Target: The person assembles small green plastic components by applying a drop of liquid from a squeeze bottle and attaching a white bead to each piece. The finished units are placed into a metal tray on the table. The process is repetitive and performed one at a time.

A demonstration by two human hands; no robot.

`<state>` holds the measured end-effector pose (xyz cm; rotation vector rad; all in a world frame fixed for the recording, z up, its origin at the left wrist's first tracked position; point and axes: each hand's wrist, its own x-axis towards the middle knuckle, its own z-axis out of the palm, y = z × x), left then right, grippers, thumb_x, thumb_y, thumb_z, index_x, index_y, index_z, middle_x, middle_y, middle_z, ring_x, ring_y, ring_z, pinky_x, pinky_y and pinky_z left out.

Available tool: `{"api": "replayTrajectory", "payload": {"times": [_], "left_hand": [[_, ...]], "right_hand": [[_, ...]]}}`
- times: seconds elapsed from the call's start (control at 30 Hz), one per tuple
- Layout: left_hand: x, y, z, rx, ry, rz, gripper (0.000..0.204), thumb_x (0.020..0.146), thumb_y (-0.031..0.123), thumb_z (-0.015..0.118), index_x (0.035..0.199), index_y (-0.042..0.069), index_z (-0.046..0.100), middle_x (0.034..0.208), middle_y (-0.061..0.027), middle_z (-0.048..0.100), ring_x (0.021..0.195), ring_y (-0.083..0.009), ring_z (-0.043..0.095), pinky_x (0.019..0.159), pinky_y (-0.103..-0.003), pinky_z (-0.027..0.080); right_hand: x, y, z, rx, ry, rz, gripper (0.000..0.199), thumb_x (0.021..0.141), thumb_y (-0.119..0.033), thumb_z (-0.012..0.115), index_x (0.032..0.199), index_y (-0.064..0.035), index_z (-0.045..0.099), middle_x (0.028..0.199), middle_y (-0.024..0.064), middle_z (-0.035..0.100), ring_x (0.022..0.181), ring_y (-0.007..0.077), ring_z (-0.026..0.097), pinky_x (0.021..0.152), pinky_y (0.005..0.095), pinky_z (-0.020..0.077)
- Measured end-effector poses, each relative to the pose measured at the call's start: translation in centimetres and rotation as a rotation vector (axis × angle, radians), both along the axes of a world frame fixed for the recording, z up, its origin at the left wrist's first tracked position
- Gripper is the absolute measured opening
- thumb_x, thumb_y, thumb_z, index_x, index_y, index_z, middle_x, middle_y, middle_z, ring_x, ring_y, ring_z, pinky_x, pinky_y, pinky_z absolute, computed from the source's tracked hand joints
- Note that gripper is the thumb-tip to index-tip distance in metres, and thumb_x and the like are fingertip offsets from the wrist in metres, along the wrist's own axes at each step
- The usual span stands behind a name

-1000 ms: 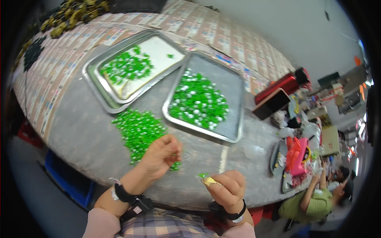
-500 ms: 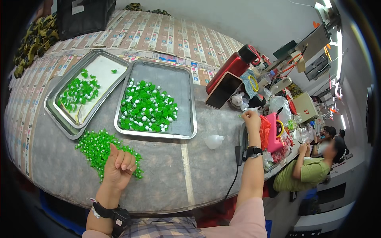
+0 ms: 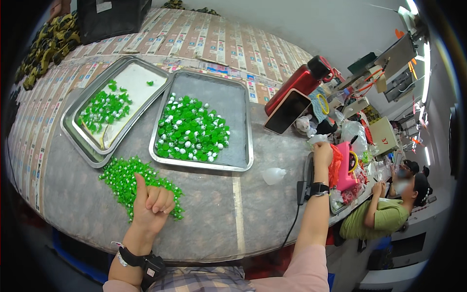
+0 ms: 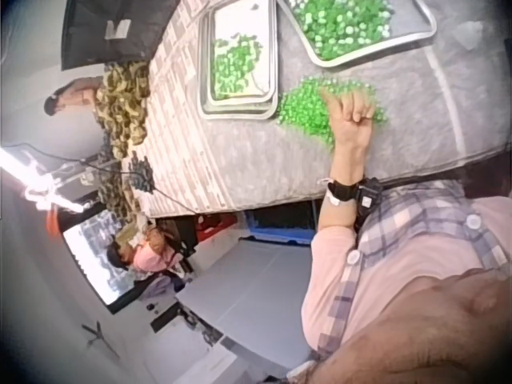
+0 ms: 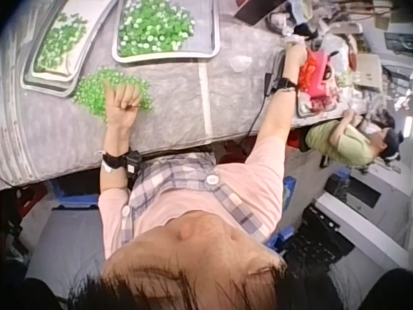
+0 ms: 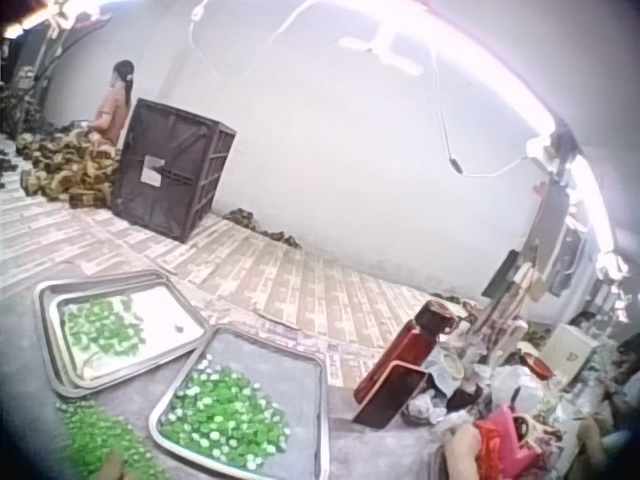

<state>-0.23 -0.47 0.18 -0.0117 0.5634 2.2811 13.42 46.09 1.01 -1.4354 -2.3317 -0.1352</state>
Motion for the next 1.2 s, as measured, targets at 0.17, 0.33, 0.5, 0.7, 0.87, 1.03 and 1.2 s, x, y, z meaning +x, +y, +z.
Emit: {"api": "replayTrajectory", "payload": {"times": [0.17, 0.33, 0.5, 0.7, 0.87, 1.03, 1.2], "left_hand": [[-0.1, -0.2, -0.1, -0.01, -0.012, -0.021, 0.06, 0.083, 0.054, 0.017, 0.037, 0.016, 0.02, 0.036, 0.0023, 0.024, 0.038, -0.0104, 0.024, 0.037, -0.022, 0.022], [-0.1, -0.2, -0.1, -0.005, -0.016, -0.023, 0.059, 0.084, 0.052, 0.018, 0.037, 0.016, 0.02, 0.037, 0.002, 0.025, 0.039, -0.0105, 0.024, 0.037, -0.022, 0.023], [0.1, 0.0, 0.0, -0.029, 0.02, 0.002, 0.057, 0.087, 0.045, 0.021, 0.038, 0.017, 0.022, 0.036, 0.004, 0.024, 0.038, -0.0086, 0.024, 0.036, -0.02, 0.024], [0.2, -0.3, -0.1, -0.037, -0.012, -0.049, 0.051, 0.089, 0.038, 0.023, 0.043, 0.016, 0.027, 0.036, 0.005, 0.023, 0.038, -0.0081, 0.023, 0.035, -0.02, 0.023], [0.1, -0.4, -0.1, -0.032, 0.011, -0.046, 0.049, 0.089, 0.036, 0.024, 0.045, 0.016, 0.028, 0.036, 0.0051, 0.023, 0.038, -0.0081, 0.023, 0.035, -0.02, 0.022], [0.0, -0.4, -0.1, -0.05, -0.015, -0.047, 0.049, 0.088, 0.035, 0.03, 0.044, 0.015, 0.029, 0.036, 0.0032, 0.024, 0.037, -0.0084, 0.023, 0.037, -0.021, 0.024], [0.1, -0.5, -0.3, -0.056, 0.01, -0.04, 0.043, 0.088, 0.034, 0.033, 0.051, 0.012, 0.038, 0.036, 0.0036, 0.024, 0.037, -0.0078, 0.024, 0.037, -0.02, 0.024]], "right_hand": [[0.6, 0.5, 0.2, -0.032, 0.058, 0.022, 0.017, 0.064, -0.021, 0.06, 0.075, -0.0079, 0.061, 0.074, 0.0128, 0.06, 0.07, 0.0301, 0.057, 0.064, 0.0386, 0.0448], [0.6, 0.8, -0.9, -0.003, 0.069, 0.05, 0.02, 0.064, -0.023, 0.061, 0.075, -0.0057, 0.06, 0.073, 0.0129, 0.059, 0.068, 0.0294, 0.057, 0.063, 0.0373, 0.0438], [0.7, -0.7, 1.0, -0.067, 0.17, 0.164, 0.027, 0.07, -0.028, 0.058, 0.073, -0.0015, 0.058, 0.068, 0.014, 0.059, 0.065, 0.0284, 0.057, 0.059, 0.0353, 0.0418], [1.0, -2.6, 0.3, -0.319, 0.111, 0.358, 0.024, 0.069, -0.027, 0.059, 0.073, -0.0034, 0.059, 0.068, 0.0129, 0.059, 0.066, 0.0283, 0.057, 0.059, 0.0362, 0.0431], [-0.3, -3.8, -0.3, 0.001, -0.174, 0.288, 0.018, 0.071, -0.025, 0.056, 0.074, -0.0072, 0.058, 0.068, 0.0118, 0.059, 0.067, 0.0281, 0.057, 0.059, 0.0387, 0.0438], [0.2, -2.8, 0.7, -0.081, 0.196, 0.211, 0.016, 0.073, -0.023, 0.053, 0.075, -0.0075, 0.057, 0.067, 0.0117, 0.058, 0.067, 0.0298, 0.055, 0.06, 0.0395, 0.0433], [0.2, -2.0, -0.4, 0.083, -0.034, 0.444, 0.014, 0.076, -0.019, 0.051, 0.081, -0.0074, 0.056, 0.071, 0.012, 0.057, 0.07, 0.0298, 0.053, 0.062, 0.0398, 0.0419]]}}
